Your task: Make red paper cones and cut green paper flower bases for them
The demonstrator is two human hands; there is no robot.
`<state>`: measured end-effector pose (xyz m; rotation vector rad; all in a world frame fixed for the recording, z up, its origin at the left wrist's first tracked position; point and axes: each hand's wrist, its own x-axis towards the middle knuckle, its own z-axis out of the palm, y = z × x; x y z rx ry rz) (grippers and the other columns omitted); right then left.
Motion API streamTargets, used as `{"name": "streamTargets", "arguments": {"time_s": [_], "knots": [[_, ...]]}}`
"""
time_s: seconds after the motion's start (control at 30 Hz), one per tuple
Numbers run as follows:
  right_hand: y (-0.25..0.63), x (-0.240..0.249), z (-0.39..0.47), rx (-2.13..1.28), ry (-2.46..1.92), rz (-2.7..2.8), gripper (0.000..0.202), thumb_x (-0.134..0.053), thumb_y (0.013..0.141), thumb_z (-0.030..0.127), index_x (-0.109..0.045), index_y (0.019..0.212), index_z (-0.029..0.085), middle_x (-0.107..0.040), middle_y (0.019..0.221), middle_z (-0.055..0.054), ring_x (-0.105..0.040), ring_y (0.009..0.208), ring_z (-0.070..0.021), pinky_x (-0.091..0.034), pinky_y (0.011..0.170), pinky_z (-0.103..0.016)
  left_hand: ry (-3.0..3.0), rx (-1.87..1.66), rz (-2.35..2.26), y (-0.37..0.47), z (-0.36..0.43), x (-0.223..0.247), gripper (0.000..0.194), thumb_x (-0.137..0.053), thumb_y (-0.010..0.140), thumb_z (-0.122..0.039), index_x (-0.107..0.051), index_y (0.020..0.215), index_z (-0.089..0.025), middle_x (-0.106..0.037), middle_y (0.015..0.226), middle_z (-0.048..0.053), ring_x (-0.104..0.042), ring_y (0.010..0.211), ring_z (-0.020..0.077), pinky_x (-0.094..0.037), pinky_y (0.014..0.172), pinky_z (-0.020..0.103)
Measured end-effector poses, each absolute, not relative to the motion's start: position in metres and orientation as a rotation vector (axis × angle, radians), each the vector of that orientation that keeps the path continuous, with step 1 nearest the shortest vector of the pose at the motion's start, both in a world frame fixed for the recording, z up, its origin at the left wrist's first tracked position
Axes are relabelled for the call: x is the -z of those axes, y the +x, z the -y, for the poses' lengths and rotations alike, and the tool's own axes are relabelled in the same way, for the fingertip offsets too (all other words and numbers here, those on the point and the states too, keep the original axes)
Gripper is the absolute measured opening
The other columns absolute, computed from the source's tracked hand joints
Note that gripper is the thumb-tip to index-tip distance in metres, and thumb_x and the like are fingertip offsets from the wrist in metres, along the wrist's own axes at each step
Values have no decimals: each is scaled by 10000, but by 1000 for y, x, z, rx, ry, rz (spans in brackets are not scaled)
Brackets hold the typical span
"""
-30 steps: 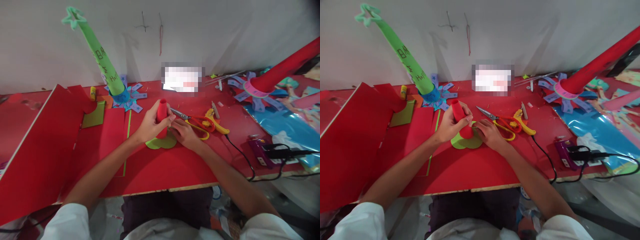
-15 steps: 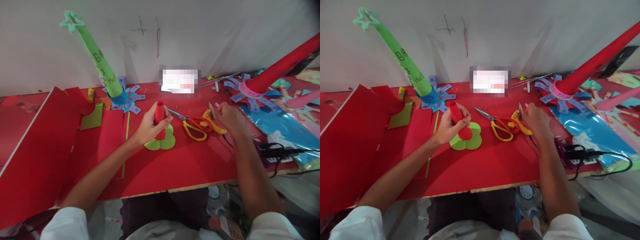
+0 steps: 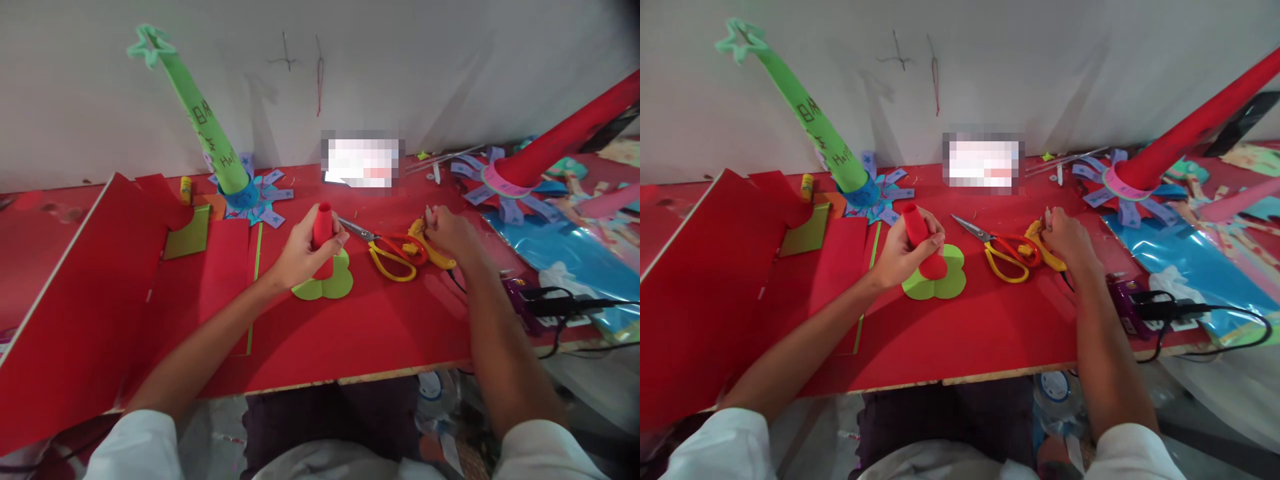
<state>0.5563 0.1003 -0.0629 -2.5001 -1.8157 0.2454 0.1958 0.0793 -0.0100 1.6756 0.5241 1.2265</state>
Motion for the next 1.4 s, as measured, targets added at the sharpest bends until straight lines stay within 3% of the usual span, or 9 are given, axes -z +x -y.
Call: {"name": "streamTargets", "arguments": {"time_s": [0.27,0.43,0.63,0.8,0.93,1.13,1.23,1.33,1.4], "knots": [[547,44,-91,-3,-2214,1767,393,-591,938,216,-674,1321,240,-770,1039,-161,-694,913,-340,-423,788,-436,1685,-1226,-554,196,-80,11,241,-745,970,-326,-532,926,-224,-597,834,-20,-595,668,104,-566,642,268],[506,18,-85,-116,-1890,1856,329,-566,898,174,-802,1123,220,-812,1051,-132,-725,948,-322,-515,876,-456,1686,-1241,-541,195,-80,12,246,-737,986,-352,-534,938,-222,-605,853,-17,-621,657,102,-563,626,263],[429,3,-71,-529,-1330,1831,305,-445,1059,232,-735,1140,282,-788,940,-46,-744,847,-237,-567,839,-401,1717,-1258,-530,196,-81,13,227,-720,1016,-356,-548,962,-219,-622,851,-15,-621,658,103,-535,619,254],[383,20,-67,-783,-1086,1686,109,-608,1044,381,-658,1074,289,-710,892,-16,-694,824,-205,-552,746,-352,1725,-1273,-533,195,-80,14,222,-729,1004,-337,-546,960,-219,-634,866,-15,-623,677,106,-539,644,265],[367,40,-67,-825,-1044,1498,263,-732,979,534,-619,995,297,-641,869,-2,-605,751,-183,-520,681,-340,1725,-1255,-565,194,-80,13,262,-766,976,-362,-546,942,-224,-630,813,-22,-619,685,120,-549,657,278],[358,64,-61,-1080,-994,1389,399,-639,1013,684,-598,930,295,-555,718,29,-529,578,-165,-473,564,-339,1676,-1238,-503,196,-80,12,301,-762,991,-412,-523,941,-236,-605,816,-28,-640,679,126,-589,665,300],[358,65,-58,-1063,-961,1396,385,-618,1033,669,-641,955,294,-630,777,6,-608,655,-186,-550,642,-363,1653,-1204,-489,195,-81,13,299,-747,1003,-412,-514,938,-236,-616,828,-24,-641,659,124,-586,642,297],[360,66,-60,-952,-983,1399,404,-654,995,709,-663,1071,313,-714,997,-42,-702,901,-236,-618,840,-416,1699,-1266,-514,194,-82,14,266,-736,1016,-388,-538,945,-227,-631,838,-15,-639,695,121,-567,670,289],[361,71,-62,-974,-939,1403,526,-723,910,772,-621,1179,332,-710,1168,-69,-714,1096,-272,-617,985,-459,1711,-1314,-535,194,-83,14,270,-756,1005,-384,-548,942,-223,-620,854,-15,-637,723,119,-565,699,292]]}}
